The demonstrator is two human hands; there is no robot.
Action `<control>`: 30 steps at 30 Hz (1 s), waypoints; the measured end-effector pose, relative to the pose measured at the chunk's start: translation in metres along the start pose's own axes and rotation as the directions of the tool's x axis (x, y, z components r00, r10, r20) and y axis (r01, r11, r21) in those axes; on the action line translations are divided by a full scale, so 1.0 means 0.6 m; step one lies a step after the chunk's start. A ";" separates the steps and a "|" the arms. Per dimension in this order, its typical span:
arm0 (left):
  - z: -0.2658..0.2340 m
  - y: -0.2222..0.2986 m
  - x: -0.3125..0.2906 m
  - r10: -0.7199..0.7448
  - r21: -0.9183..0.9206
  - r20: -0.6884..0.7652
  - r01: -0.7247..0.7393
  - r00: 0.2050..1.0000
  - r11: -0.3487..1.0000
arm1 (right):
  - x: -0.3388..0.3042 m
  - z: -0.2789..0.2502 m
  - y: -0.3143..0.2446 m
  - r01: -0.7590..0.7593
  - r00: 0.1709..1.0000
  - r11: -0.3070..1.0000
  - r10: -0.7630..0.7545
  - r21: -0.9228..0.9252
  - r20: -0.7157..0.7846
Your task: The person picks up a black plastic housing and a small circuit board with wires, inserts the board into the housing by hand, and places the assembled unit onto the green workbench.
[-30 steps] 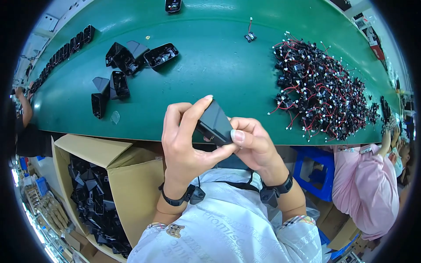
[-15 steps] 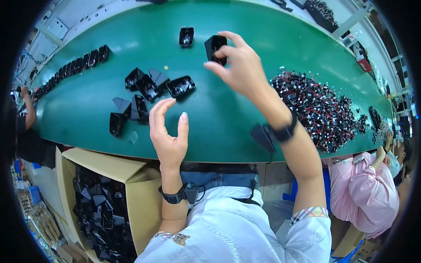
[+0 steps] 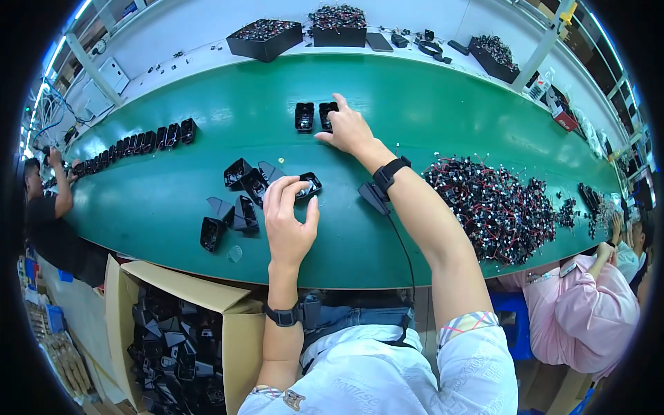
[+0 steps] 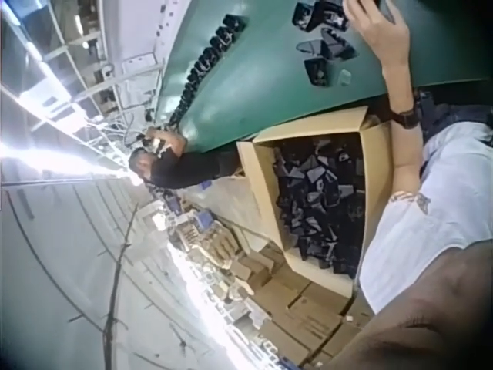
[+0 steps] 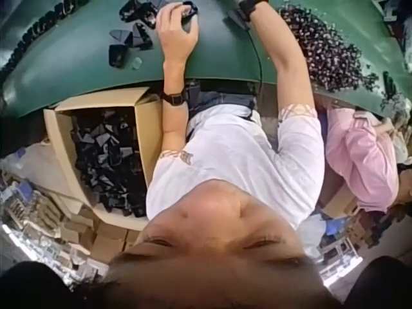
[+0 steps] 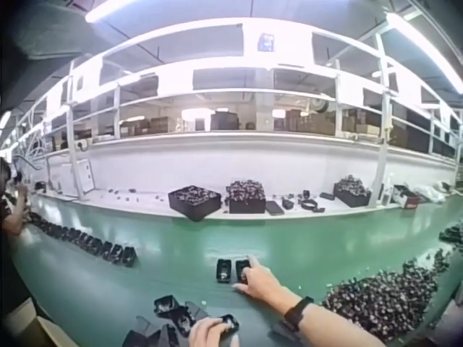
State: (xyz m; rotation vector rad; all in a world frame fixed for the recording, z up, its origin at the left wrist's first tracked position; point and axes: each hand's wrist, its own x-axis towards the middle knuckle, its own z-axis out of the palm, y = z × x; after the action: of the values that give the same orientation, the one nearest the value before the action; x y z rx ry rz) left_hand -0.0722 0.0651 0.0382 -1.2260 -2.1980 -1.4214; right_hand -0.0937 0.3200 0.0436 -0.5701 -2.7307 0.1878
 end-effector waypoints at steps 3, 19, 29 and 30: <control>0.003 0.003 0.018 0.049 0.065 0.022 -0.051 0.999 0.997 | -0.028 -0.052 0.006 0.056 0.998 0.996 -0.056 -0.069 -0.001; 0.048 0.020 -0.037 0.165 0.004 0.293 -0.174 0.942 0.985 | -0.189 -0.148 0.081 -0.093 0.903 0.985 0.145 -0.144 0.405; 0.015 0.025 -0.095 -0.027 -0.089 0.214 0.047 0.976 0.995 | -0.331 -0.139 -0.002 -0.079 0.983 0.958 0.028 0.277 0.183; 0.011 0.026 -0.096 -0.022 -0.127 0.256 0.056 0.966 0.990 | -0.340 -0.143 -0.009 -0.080 0.981 0.957 0.025 0.279 0.194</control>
State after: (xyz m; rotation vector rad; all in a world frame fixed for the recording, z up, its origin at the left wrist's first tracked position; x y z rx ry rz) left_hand -0.0236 0.0435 0.0102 -1.4938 -2.3347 -1.5224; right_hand 0.1107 0.2365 0.0624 -0.5670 -2.7956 0.6699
